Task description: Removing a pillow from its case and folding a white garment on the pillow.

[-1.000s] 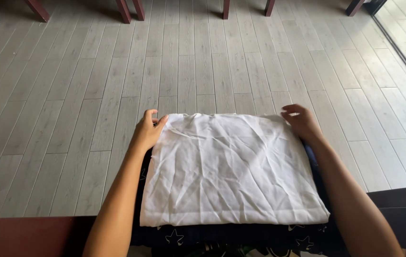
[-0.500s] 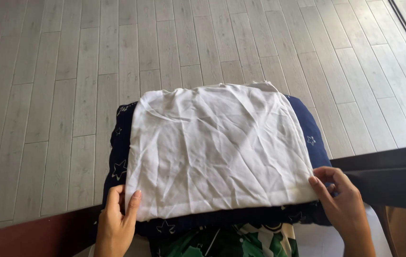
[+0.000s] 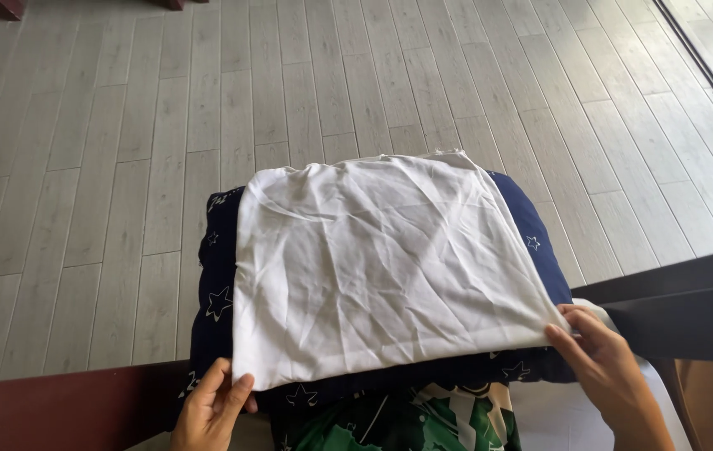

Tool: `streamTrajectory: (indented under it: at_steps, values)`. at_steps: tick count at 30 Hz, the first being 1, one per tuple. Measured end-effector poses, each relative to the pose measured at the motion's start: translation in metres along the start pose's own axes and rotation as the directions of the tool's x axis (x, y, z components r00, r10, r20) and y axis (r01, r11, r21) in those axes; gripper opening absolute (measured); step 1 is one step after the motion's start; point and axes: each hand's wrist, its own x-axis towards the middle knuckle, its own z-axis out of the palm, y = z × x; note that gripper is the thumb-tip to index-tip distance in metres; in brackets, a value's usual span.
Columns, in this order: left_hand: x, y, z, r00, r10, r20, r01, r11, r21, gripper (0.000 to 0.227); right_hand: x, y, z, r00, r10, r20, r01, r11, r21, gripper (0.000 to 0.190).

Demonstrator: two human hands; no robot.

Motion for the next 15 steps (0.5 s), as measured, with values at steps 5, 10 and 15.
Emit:
streamTrajectory:
  at_steps: [5, 10, 15]
  values:
    - [-0.009, -0.009, -0.007, 0.979, 0.179, -0.097, -0.193, 0.968, -0.158, 0.026, -0.003, 0.014, 0.002, 0.881, -0.436, -0.187, 0.474, 0.803, 0.361, 0.015]
    - [0.002, -0.018, -0.015, 0.928, 0.362, -0.084, -0.37, 0.924, -0.096, 0.044, 0.019, 0.035, -0.002, 0.854, -0.446, -0.27, 0.512, 0.619, 0.596, 0.019]
    - [0.016, -0.056, -0.014, 0.873, 0.462, -0.155, -0.475, 0.878, -0.057, 0.038, 0.034, 0.049, -0.006, 0.852, -0.479, -0.213, 0.512, 0.673, 0.534, 0.022]
